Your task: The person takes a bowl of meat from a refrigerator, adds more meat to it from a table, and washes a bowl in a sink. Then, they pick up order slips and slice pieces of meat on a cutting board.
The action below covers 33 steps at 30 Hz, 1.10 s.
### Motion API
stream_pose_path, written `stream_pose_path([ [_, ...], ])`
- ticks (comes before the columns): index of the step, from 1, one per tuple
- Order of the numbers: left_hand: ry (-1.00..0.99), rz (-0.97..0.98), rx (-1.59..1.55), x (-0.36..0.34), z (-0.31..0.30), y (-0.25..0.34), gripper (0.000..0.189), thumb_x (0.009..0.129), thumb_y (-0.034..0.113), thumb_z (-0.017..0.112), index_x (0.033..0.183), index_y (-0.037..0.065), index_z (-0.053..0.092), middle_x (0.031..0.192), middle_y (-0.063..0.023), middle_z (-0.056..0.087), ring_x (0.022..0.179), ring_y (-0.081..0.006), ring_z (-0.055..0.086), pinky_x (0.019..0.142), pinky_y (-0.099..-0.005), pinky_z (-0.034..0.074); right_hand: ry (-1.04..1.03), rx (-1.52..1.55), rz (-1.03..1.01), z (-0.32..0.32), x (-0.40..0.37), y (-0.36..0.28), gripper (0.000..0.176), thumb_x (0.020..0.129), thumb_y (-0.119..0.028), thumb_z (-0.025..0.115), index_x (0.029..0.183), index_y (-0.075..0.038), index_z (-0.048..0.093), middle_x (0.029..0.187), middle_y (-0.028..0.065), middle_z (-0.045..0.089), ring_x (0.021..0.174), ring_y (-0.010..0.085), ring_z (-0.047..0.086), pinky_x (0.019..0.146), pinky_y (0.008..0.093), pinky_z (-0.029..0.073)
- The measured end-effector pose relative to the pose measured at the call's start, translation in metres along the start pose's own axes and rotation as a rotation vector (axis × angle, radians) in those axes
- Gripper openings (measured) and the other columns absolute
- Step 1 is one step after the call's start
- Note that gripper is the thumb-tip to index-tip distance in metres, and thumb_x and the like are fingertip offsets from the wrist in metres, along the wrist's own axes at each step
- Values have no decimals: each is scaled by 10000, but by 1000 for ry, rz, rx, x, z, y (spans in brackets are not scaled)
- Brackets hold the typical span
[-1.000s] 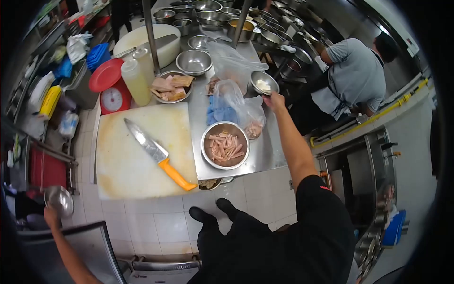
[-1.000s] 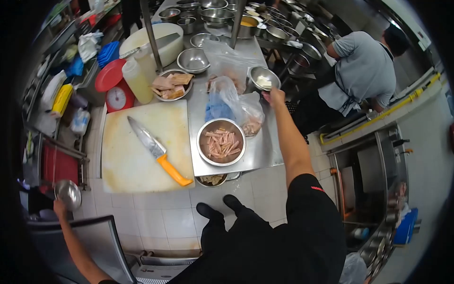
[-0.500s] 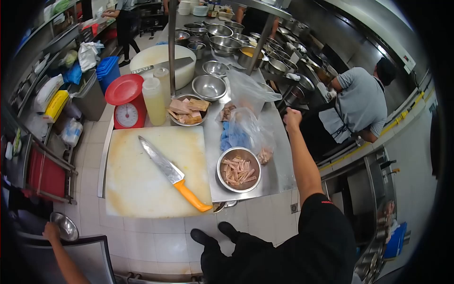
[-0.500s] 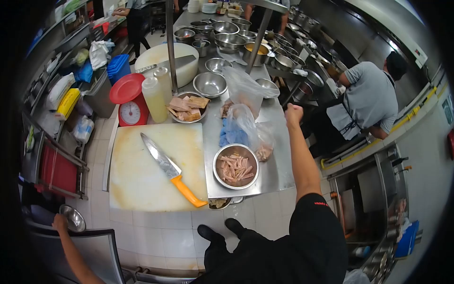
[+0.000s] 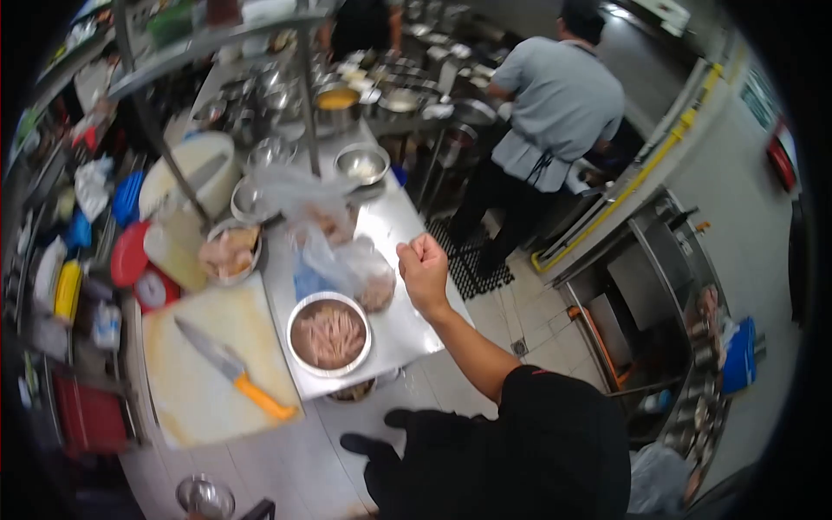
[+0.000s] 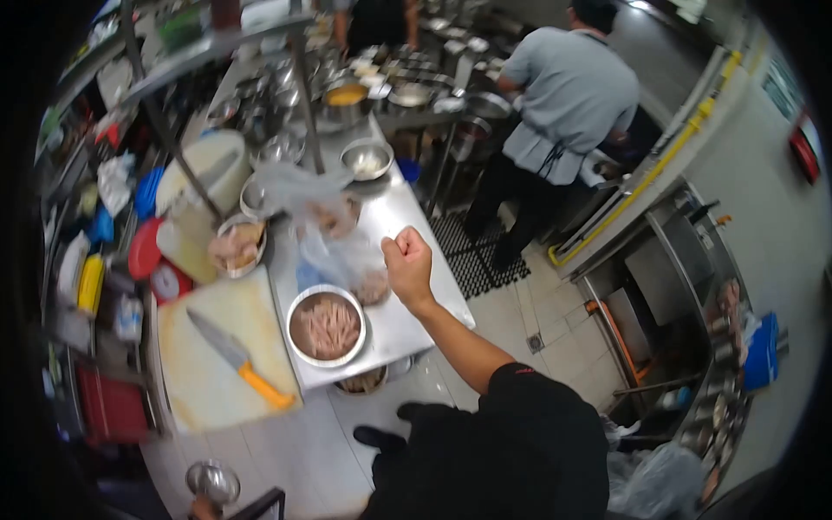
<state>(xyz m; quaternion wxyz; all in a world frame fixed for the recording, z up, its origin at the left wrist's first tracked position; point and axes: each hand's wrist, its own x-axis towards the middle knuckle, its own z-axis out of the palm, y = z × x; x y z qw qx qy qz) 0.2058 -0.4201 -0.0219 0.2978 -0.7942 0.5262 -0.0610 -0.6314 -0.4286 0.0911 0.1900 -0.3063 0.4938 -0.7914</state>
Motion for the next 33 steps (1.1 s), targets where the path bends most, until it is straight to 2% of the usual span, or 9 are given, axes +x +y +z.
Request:
stream_pose_path([
  [2,61,254,102,-46,119,56,399,936,263,430,1202,-7,555,965,-232,655,932,-333,632,739,-453,508,-189,1,58,5,-24,-14,353,873,16,563,673,-120,305,596,-55,352,498,30,307,444,207,257],
  [3,-127,-254,-665,-109,61,79,461,947,322,399,1197,-36,546,1070,-259,620,1014,-380,590,830,-467,486,-280,-13,63,10,-36,-20,351,879,0,567,670,-112,308,610,-59,344,540,30,309,472,206,268],
  [5,86,-307,-661,-152,119,80,536,953,405,404,1102,-73,592,1061,-281,614,985,-459,570,848,-499,457,-462,19,110,22,-63,-29,351,881,-19,575,665,-103,311,626,-61,334,591,33,313,508,208,281],
  [11,187,-335,-464,-260,179,75,377,937,234,410,1245,81,563,1117,-127,640,1010,-310,601,897,-453,433,-1080,57,439,101,-195,-29,347,863,-48,625,667,-109,346,631,-58,339,568,39,295,483,217,275],
  [14,-78,-887,-560,-255,186,48,402,955,369,387,1062,73,636,1138,-160,600,1094,-333,536,932,-507,397,-1407,179,701,163,-281,-27,335,858,2,600,697,-104,327,639,-43,355,553,36,308,480,203,274],
  [15,8,-1156,-932,-266,99,39,470,955,439,379,1055,68,650,1158,-203,566,1156,-370,473,940,-538,385,-1502,195,756,188,-299,-33,328,857,8,593,700,-106,328,635,-41,362,529,31,318,460,197,270],
  [19,264,-1317,-943,-296,86,33,459,959,410,410,1095,33,635,1249,-192,477,1219,-393,391,938,-601,359,-1821,41,795,239,-387,-41,295,792,61,543,664,-101,333,575,-47,336,483,29,343,417,201,283],
  [26,312,-1292,-1301,-363,146,97,523,950,392,436,943,-95,627,893,-345,604,898,-478,587,792,-499,456,-2511,40,459,275,-544,0,103,806,-2,571,881,-6,501,748,49,567,699,141,578,579,276,474],
  [33,17,-1630,-1762,-485,100,200,465,936,337,431,951,-81,633,784,-259,648,707,-353,667,670,-443,515,-2799,234,-180,209,-616,-6,102,801,-61,597,867,5,555,809,204,608,792,358,619,673,404,484],
])
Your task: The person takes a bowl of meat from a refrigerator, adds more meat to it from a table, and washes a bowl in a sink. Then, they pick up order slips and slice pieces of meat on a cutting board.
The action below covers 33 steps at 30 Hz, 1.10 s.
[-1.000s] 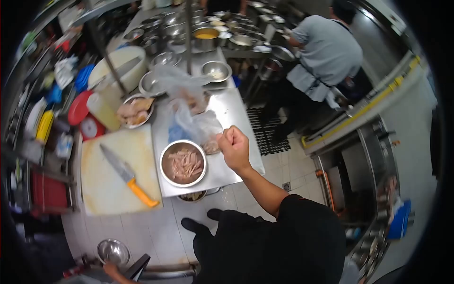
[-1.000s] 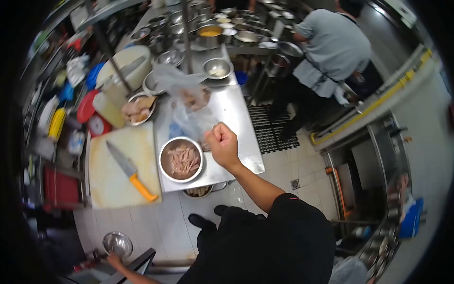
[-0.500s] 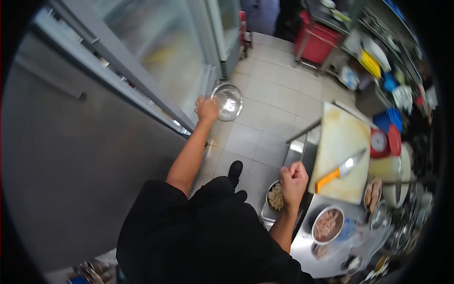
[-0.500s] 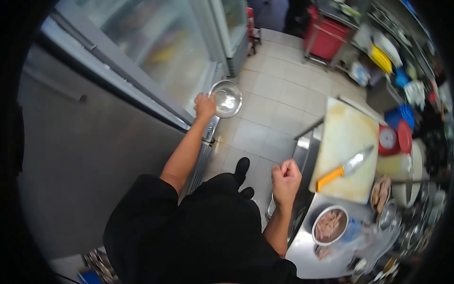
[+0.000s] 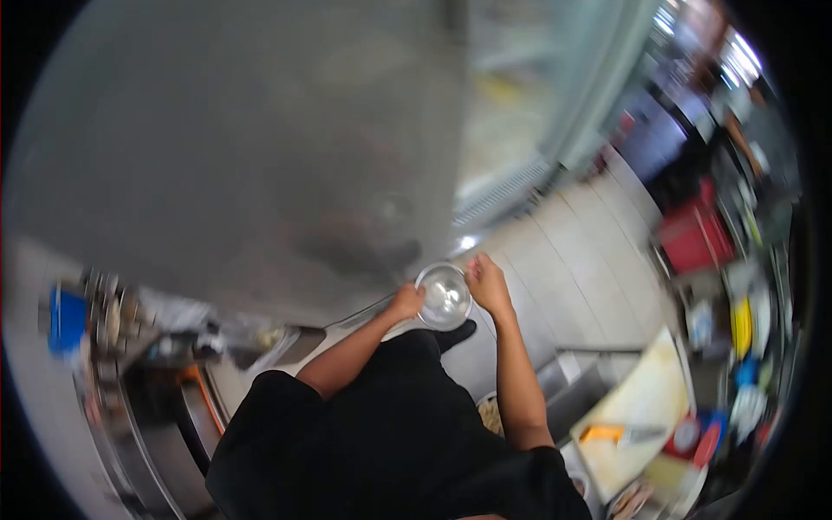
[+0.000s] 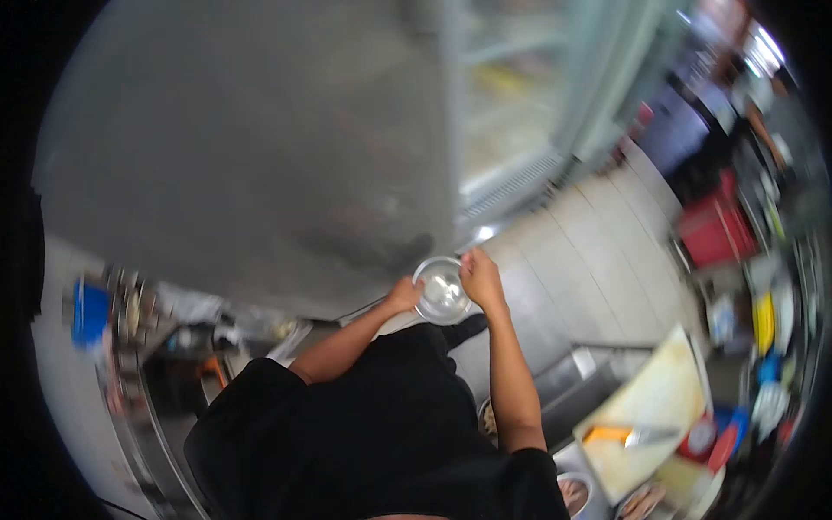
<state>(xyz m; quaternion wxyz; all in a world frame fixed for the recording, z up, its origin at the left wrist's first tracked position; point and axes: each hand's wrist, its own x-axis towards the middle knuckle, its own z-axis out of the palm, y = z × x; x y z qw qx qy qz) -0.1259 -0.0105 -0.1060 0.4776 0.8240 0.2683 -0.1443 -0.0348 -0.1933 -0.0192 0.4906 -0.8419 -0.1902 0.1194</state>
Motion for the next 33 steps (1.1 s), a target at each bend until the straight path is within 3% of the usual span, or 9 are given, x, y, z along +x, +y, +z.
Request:
stream_pose_path([
  [5,119,-67,-162,-68,-18,-60,446,868,252,459,876,-170,602,704,-278,635,542,-315,658,582,-425,545,-329,-361,-440,77,-3,43,132,847,-132,588,841,-4,557,724,174,596,606,232,557,638,365,501],
  [8,146,-130,-341,-101,-16,-77,333,838,222,503,848,-84,635,648,-163,632,484,-229,612,462,-354,496,-294,126,-39,87,12,81,194,886,-185,581,843,4,568,721,120,613,583,217,543,661,366,518],
  [9,73,-114,-463,-109,-9,-87,290,828,209,514,839,-49,645,635,-117,627,472,-194,592,425,-325,471,-241,324,324,67,20,82,214,896,-199,580,849,10,572,719,107,617,584,210,542,661,369,516],
  [12,107,-51,-620,-137,-11,-112,207,867,169,533,997,55,648,641,-27,596,455,-117,517,385,-259,383,401,-29,29,-26,88,130,358,925,-306,546,757,10,564,623,64,530,596,189,518,596,378,449],
  [16,361,-404,-668,-201,-25,-128,318,832,156,467,1106,20,557,774,-107,603,510,-173,542,374,-291,423,711,214,29,-185,176,79,519,949,-453,441,1092,16,611,1032,211,638,965,312,586,884,371,424],
  [20,436,-512,-647,-253,-44,-136,309,829,139,444,1085,13,562,731,-75,587,502,-168,551,356,-274,419,434,424,122,-290,247,28,882,876,-718,316,1445,-45,299,1480,126,333,1322,306,354,961,455,391],
  [22,520,-500,-630,-267,-46,-154,270,849,165,458,1046,38,592,748,-72,600,492,-158,538,386,-299,433,460,396,-63,-294,253,-6,808,886,-690,330,1476,-145,242,1512,84,273,1367,310,274,1069,520,285],
  [24,636,-440,-680,-284,-35,-172,219,849,194,512,904,13,623,635,-55,573,445,-159,504,408,-318,434,153,490,-132,-329,321,18,722,883,-641,427,1468,-252,263,1489,58,301,1343,314,305,969,591,393],
  [33,1012,-691,-1026,-336,9,-163,385,875,162,421,927,-196,552,694,-232,636,548,-261,673,383,-300,480,579,280,-131,-348,452,41,502,832,-428,590,1229,-138,488,1202,94,525,1129,314,495,841,494,470],
])
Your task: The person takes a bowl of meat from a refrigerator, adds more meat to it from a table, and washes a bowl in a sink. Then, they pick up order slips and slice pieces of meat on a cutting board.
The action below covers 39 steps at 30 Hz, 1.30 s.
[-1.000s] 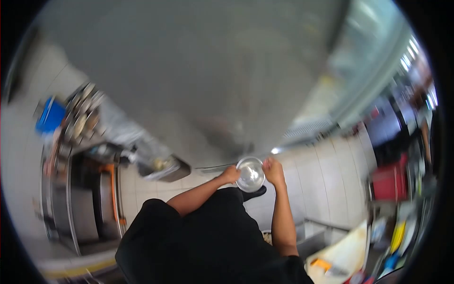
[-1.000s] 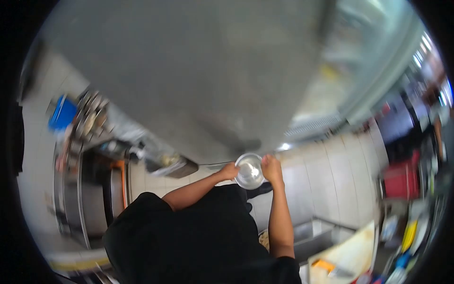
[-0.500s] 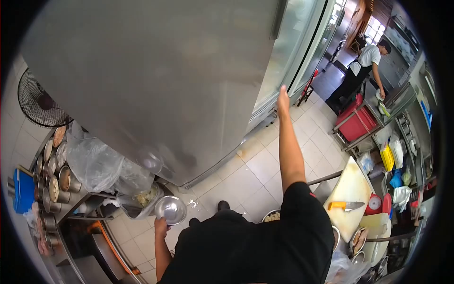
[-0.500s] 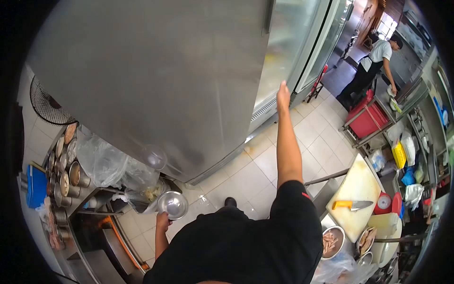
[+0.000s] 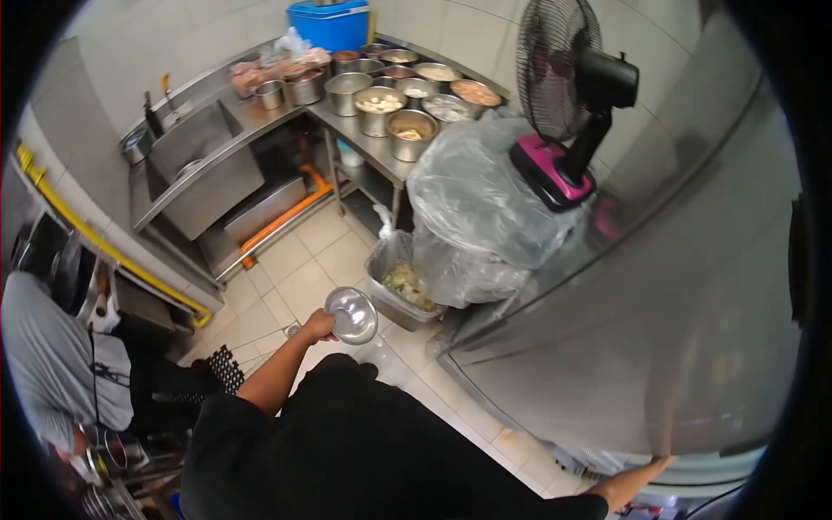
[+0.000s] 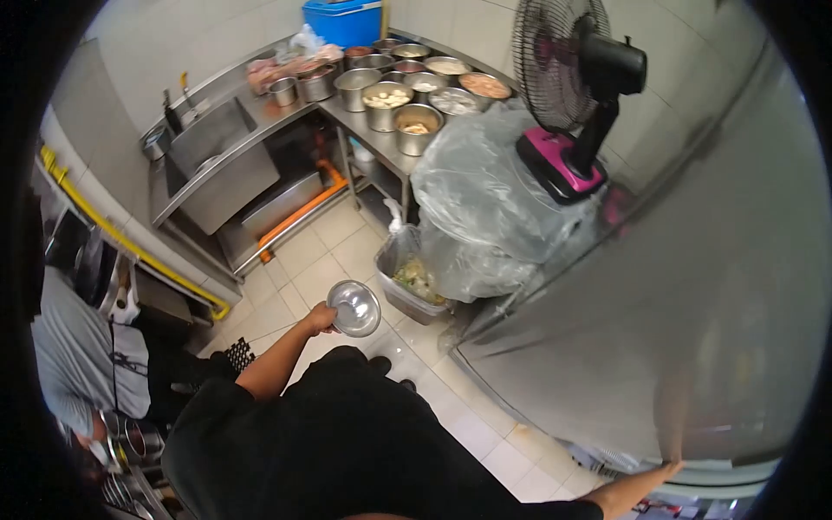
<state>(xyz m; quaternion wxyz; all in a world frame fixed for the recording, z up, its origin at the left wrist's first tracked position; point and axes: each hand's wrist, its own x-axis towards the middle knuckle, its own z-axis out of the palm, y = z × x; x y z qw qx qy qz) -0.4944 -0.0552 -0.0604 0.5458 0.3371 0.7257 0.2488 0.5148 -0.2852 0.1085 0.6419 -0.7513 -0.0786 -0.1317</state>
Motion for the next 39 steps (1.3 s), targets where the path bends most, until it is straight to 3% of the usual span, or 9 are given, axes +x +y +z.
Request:
stream_pose_path([
  [8,-72,-99,-272,-19,12,20,400,859,108,382,1200,-72,487,885,-205,651,596,-248,675,346,-260,405,-86,-743,-227,-60,-218,201,407,783,-344,649,1079,-77,564,1028,103,602,1003,296,571,789,455,476],
  [13,-99,-158,-366,24,10,30,363,849,112,422,1143,-95,470,947,-207,616,641,-263,682,350,-255,398,-1208,-489,-876,-114,-444,346,351,753,-292,686,985,-39,611,919,108,650,923,284,618,757,430,479],
  [16,-116,-164,-417,51,-9,37,354,860,139,432,1132,-83,474,973,-210,603,678,-274,687,379,-269,415,-1774,-213,-774,-28,-560,330,365,679,-331,709,826,-1,660,856,168,655,884,367,611,777,466,474],
  [18,-131,-158,-452,71,-32,43,336,869,162,432,1113,-66,471,988,-194,580,713,-290,688,413,-292,428,-2114,-857,-745,58,-657,317,406,733,-379,648,877,-1,679,874,201,663,897,365,622,804,457,484],
  [20,-130,-214,-452,94,-63,49,322,873,168,424,1107,-53,444,1006,-172,557,732,-306,683,439,-311,424,-2191,-973,-397,135,-699,237,424,792,-408,578,892,-8,677,896,231,664,936,368,623,828,454,484],
  [22,-212,-262,-503,114,-100,50,373,852,159,438,1186,5,374,1030,-153,538,741,-311,677,458,-306,413,-2109,-1257,-526,211,-775,120,492,819,-451,550,910,20,657,976,265,643,1002,372,604,873,443,469],
  [28,-97,-215,-508,156,-220,44,495,792,111,461,1241,-30,305,990,-187,594,655,-280,666,503,-307,468,-2620,-527,-759,366,-903,-92,476,903,-466,537,1104,-40,603,1064,182,631,1005,332,589,875,411,455],
  [32,-116,-69,-601,176,-311,59,399,787,110,466,1166,-9,432,848,-146,619,664,-252,659,484,-298,437,-2583,-394,-549,426,-971,-281,458,927,-407,548,1200,-39,544,1129,158,605,1038,252,579,883,352,457],
  [39,-42,48,-780,176,-412,143,357,855,207,435,1110,-37,485,874,-159,650,646,-212,654,421,-243,368,-2431,80,-907,568,-1021,-510,427,902,-353,609,1193,-46,544,1148,128,568,1009,224,561,873,345,461],
])
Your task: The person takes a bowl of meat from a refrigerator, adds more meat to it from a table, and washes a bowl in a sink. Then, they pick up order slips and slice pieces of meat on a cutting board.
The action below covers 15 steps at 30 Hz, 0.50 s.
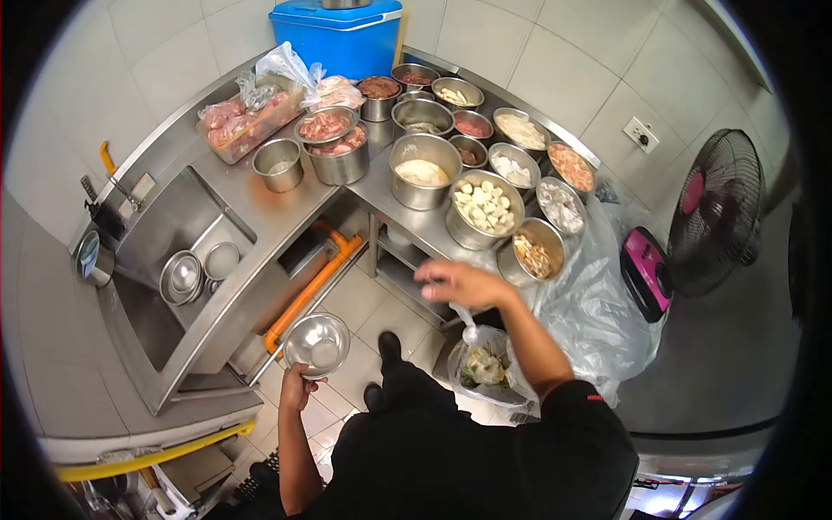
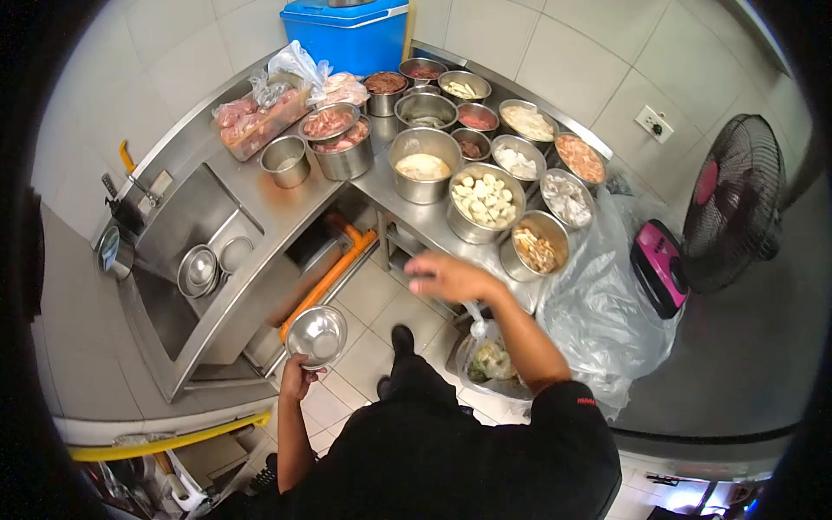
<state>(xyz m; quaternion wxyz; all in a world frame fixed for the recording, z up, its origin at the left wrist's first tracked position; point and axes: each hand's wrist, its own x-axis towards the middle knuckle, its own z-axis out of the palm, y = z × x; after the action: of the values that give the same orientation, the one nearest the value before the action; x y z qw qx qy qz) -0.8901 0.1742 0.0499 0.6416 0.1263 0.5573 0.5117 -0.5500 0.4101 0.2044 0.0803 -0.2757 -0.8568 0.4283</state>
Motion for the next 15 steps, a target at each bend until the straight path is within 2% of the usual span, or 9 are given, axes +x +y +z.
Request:
stream_pose_path([
  [1,8,28,-28,5,-2,11,364,860,219,443,1114,-37,487,878,-157,650,633,-200,647,418,-240,364,100,-42,-124,-25,25,7,417,896,-346,619,1184,-53,550,1138,127,571,998,211,563,858,340,466],
  [3,17,60,-52,23,-19,22,362,858,236,466,1110,-22,497,884,-146,652,617,-196,638,420,-241,372,261,-123,-127,-86,72,0,399,883,-337,625,1126,-24,578,1070,150,613,927,223,596,831,348,476],
  [5,20,93,-71,37,-27,38,361,856,252,489,1107,-7,506,889,-135,655,602,-192,629,422,-243,379,307,-178,-107,-149,124,15,387,869,-333,638,1085,-14,600,1032,158,631,941,249,609,824,357,478],
  [7,157,149,-133,32,-17,71,322,829,201,534,1081,1,531,877,-83,636,716,-181,633,492,-278,457,487,-334,-60,-203,180,61,375,852,-329,655,1047,-11,618,1010,179,642,946,284,618,810,374,477],
  [9,230,164,-156,38,-14,97,358,816,219,558,1104,8,526,912,-78,633,748,-188,634,533,-295,480,470,-214,98,-263,238,101,346,835,-302,663,1024,-15,629,959,202,650,918,321,624,791,394,477],
  [11,309,169,-180,47,2,136,396,804,237,583,1126,15,520,946,-73,630,781,-196,635,573,-312,503,646,-415,77,-315,289,134,283,828,-246,687,1002,-31,626,809,119,660,751,241,624,679,355,482],
  [13,472,177,-292,56,23,171,469,778,274,616,1163,25,515,1020,-80,619,860,-218,632,651,-340,524,725,-424,147,-361,348,193,255,814,-231,688,952,-22,636,816,145,662,754,247,630,687,373,486],
  [15,487,184,-225,68,9,190,517,763,296,633,1193,39,506,1081,-91,605,900,-232,630,677,-354,531,718,-547,187,-390,388,218,283,772,-215,701,913,21,634,845,196,662,789,342,640,718,416,497],
])
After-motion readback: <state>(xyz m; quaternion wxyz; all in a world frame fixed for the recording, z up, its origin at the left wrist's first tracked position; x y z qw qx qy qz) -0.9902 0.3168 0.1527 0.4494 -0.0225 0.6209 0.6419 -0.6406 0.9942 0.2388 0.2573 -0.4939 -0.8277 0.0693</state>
